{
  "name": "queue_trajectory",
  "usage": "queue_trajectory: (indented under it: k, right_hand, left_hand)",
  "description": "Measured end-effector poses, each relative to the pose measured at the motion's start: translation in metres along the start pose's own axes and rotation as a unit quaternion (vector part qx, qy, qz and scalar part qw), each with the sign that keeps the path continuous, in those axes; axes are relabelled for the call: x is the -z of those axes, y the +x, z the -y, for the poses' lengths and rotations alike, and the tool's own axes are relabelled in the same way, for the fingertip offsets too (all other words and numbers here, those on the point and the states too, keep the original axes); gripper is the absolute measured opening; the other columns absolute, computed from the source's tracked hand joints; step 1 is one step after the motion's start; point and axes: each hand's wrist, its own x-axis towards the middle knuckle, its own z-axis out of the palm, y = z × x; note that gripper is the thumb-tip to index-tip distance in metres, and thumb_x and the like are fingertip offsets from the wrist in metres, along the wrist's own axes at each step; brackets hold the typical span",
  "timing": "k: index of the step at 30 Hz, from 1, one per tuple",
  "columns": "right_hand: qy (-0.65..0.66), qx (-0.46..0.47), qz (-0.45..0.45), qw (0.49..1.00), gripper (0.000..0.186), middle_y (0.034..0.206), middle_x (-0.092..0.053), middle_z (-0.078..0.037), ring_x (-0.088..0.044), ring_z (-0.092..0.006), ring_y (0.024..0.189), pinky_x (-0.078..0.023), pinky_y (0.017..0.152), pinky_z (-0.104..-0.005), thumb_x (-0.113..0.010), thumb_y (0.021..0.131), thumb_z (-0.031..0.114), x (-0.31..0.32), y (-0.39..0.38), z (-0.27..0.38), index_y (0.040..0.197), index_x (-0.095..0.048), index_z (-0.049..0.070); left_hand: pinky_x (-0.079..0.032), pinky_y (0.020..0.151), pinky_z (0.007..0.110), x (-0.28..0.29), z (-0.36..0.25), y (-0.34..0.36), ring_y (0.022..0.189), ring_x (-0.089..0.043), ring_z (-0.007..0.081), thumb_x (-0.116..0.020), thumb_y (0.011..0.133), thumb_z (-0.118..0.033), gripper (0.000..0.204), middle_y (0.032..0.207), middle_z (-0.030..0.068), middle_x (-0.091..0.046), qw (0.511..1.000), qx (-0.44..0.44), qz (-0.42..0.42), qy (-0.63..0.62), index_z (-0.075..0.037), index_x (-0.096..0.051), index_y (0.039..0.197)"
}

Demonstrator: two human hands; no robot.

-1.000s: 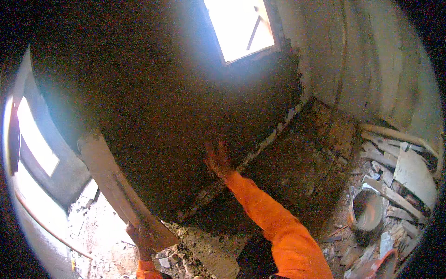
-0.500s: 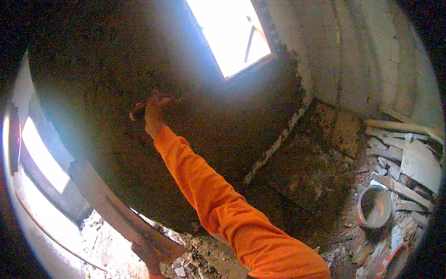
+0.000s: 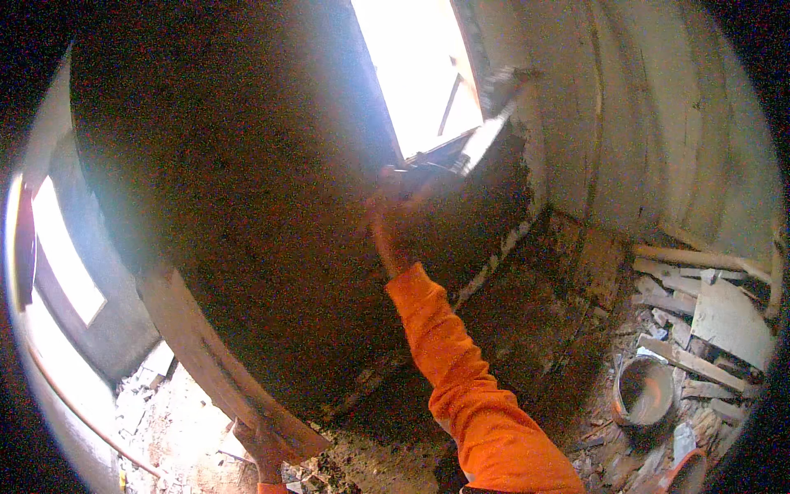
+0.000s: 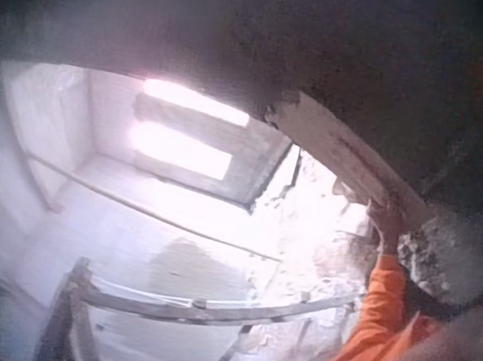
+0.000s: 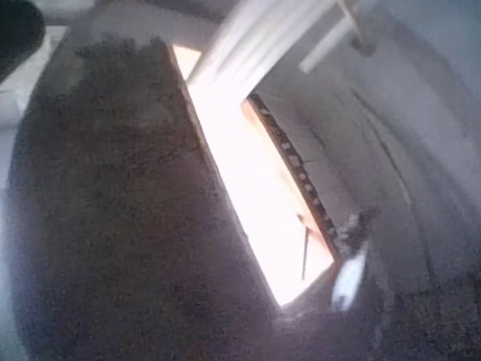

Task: The person applies wet plaster to a wall and floor area using a trowel and a smoothing board, then uses a long level to flatten the surface.

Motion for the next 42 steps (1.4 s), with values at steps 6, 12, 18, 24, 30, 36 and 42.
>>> queue_trajectory:
  k: [6, 12, 18, 24, 30, 36, 42]
  right_hand:
    - [-0.651, 0.222, 0.209, 0.695, 0.043, 0.075, -0.057, -0.016, -0.057, -0.0309, 0.063, -0.048, 0.057, -0.0385, -0.051, 0.086, 0.013, 0.132, 0.049, -0.058, 0.124, -0.037, 0.002]
    - [-0.476, -0.176, 0.416, 0.755, 0.059, 0.088, -0.058, -0.014, -0.057, -0.0272, 0.065, -0.048, 0.061, -0.0411, -0.054, 0.082, 0.022, 0.226, -0.162, -0.009, 0.133, -0.031, 0.004]
    - [-0.020, -0.471, -0.059, 0.880, 0.022, 0.079, -0.047, -0.008, -0.054, -0.0230, 0.060, -0.043, 0.040, -0.0376, -0.053, 0.086, 0.028, 0.062, -0.120, -0.069, 0.095, -0.041, 0.012]
    - [0.165, -0.332, -0.099, 0.923, 0.022, 0.089, -0.047, -0.014, -0.059, -0.0292, 0.069, -0.049, 0.045, -0.0406, -0.036, 0.093, 0.027, -0.026, -0.004, -0.142, 0.101, -0.038, 0.006]
    - [0.200, -0.308, -0.164, 0.916, 0.018, 0.082, -0.049, -0.013, -0.060, -0.0279, 0.064, -0.050, 0.046, -0.0386, -0.040, 0.090, 0.022, -0.129, 0.059, -0.132, 0.098, -0.039, 0.005]
    - [0.213, -0.304, -0.156, 0.916, 0.015, 0.075, -0.050, -0.008, -0.057, -0.0225, 0.057, -0.049, 0.045, -0.0349, -0.045, 0.087, 0.020, -0.235, 0.094, -0.035, 0.095, -0.043, 0.007]
    - [0.485, -0.354, 0.031, 0.799, 0.022, 0.072, -0.047, -0.002, -0.051, -0.0152, 0.051, -0.050, 0.046, -0.0332, -0.049, 0.087, 0.027, -0.232, 0.091, 0.032, 0.102, -0.048, 0.011]
  left_hand:
    - [-0.039, 0.056, 0.027, -0.004, 0.038, 0.005, 0.064, -0.044, 0.0102, -0.059, 0.076, -0.013, 0.016, 0.067, 0.0007, -0.052, 0.999, -0.013, 0.028, -0.025, 0.000, -0.051, 0.077]
    - [-0.036, 0.054, 0.023, 0.003, 0.046, 0.009, 0.062, -0.042, 0.0077, -0.059, 0.077, -0.008, 0.011, 0.066, -0.0019, -0.049, 0.993, 0.053, 0.011, -0.103, -0.002, -0.050, 0.077]
    - [-0.036, 0.049, 0.022, 0.010, 0.062, 0.014, 0.054, -0.044, 0.0084, -0.058, 0.080, -0.008, 0.012, 0.062, -0.0005, -0.048, 0.993, 0.059, 0.010, -0.100, -0.001, -0.049, 0.078]
    - [-0.039, 0.047, 0.027, 0.021, 0.037, 0.053, 0.052, -0.049, 0.0120, -0.059, 0.081, -0.018, 0.023, 0.064, 0.0060, -0.055, 1.000, 0.023, 0.014, 0.015, 0.003, -0.052, 0.078]
    - [-0.039, 0.049, 0.032, 0.050, -0.008, 0.119, 0.057, -0.048, 0.0145, -0.056, 0.080, -0.040, 0.045, 0.060, 0.0061, -0.053, 0.960, -0.190, 0.066, 0.195, 0.004, -0.052, 0.077]
    - [-0.047, 0.058, 0.031, 0.102, -0.073, 0.159, 0.065, -0.054, 0.0165, -0.058, 0.086, -0.027, 0.030, 0.073, 0.0076, -0.061, 0.979, 0.091, 0.141, 0.113, 0.003, -0.062, 0.092]
    - [-0.041, 0.050, 0.030, 0.063, -0.182, 0.211, 0.056, -0.048, 0.0140, -0.062, 0.076, -0.048, 0.051, 0.061, 0.0050, -0.056, 0.983, 0.121, 0.140, 0.013, 0.002, -0.054, 0.076]
